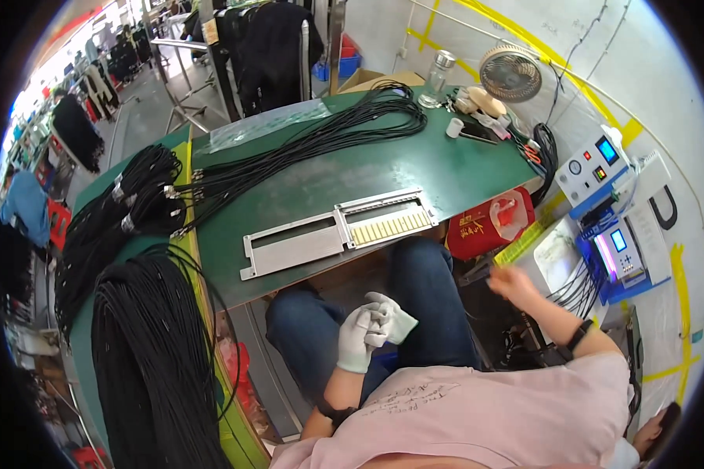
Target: Organizing and aligning bundles of black wires into a metal jig or fixture at a factory workstation.
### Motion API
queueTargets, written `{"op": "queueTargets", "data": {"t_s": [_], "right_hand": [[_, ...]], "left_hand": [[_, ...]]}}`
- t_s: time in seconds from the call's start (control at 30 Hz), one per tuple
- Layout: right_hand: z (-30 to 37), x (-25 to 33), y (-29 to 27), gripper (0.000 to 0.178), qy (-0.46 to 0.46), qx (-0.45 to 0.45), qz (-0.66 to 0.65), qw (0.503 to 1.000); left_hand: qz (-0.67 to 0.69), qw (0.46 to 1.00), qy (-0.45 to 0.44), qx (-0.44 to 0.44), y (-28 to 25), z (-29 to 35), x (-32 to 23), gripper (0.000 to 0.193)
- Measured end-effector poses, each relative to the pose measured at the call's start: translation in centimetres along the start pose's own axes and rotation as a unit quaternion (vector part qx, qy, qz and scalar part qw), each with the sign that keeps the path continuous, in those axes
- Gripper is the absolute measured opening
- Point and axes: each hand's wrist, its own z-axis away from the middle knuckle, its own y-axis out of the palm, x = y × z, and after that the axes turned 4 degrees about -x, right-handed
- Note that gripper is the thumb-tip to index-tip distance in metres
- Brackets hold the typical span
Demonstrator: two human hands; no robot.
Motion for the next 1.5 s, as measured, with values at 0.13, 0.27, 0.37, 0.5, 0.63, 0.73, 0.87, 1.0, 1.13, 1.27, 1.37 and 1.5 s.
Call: {"op": "queueTargets", "data": {"t_s": [0.13,0.27,0.37,0.5,0.63,0.73,0.87,1.0,1.13,1.27,1.37,1.5], "right_hand": [[-7.8,9.4,3.1,0.058,-0.364,-0.134,0.066,0.920],[-13.8,12.7,7.2,0.074,-0.447,-0.090,0.087,0.886],[-17.5,14.0,8.6,0.082,-0.498,0.037,0.164,0.851],[-19.0,17.1,7.8,0.083,-0.544,0.191,0.208,0.791],[-17.3,16.2,6.8,0.077,-0.536,0.112,0.154,0.822],[-12.6,16.3,6.3,0.065,-0.401,0.129,-0.176,0.890],[-6.9,11.8,8.0,0.049,-0.033,0.434,-0.603,0.668],[-3.0,9.9,7.3,0.051,-0.030,0.438,-0.659,0.611],[-2.4,9.6,6.4,0.049,-0.087,0.398,-0.658,0.633],[-3.6,9.1,7.4,0.042,-0.057,0.329,-0.633,0.698],[-4.4,8.7,7.6,0.035,-0.046,0.283,-0.622,0.729],[-4.3,9.5,7.2,0.024,-0.068,0.231,-0.626,0.742]], "left_hand": [[0.008,1.000,0.009,0.026,-0.2,0.6,-0.5,0.026],[0.061,0.996,0.025,0.056,-0.9,1.1,-0.5,0.026],[0.099,0.992,0.031,0.068,-1.3,1.9,-1.2,0.026],[0.110,0.992,0.026,0.049,-1.6,1.2,-1.9,0.027],[0.106,0.992,0.028,0.065,2.1,0.0,-4.6,0.032],[0.155,0.982,0.031,0.100,4.5,-0.5,-6.6,0.033],[0.206,0.969,0.003,0.135,6.1,-2.2,-7.5,0.037],[0.159,0.984,0.005,0.075,6.8,-3.4,-7.5,0.045],[0.118,0.989,0.036,0.084,6.5,-4.2,-6.8,0.048],[0.023,0.997,0.070,0.015,6.5,-4.4,-7.4,0.043],[-0.084,0.990,0.105,0.051,6.0,-4.4,-8.2,0.034],[-0.093,0.986,0.136,-0.028,6.5,-4.1,-8.7,0.033]]}}
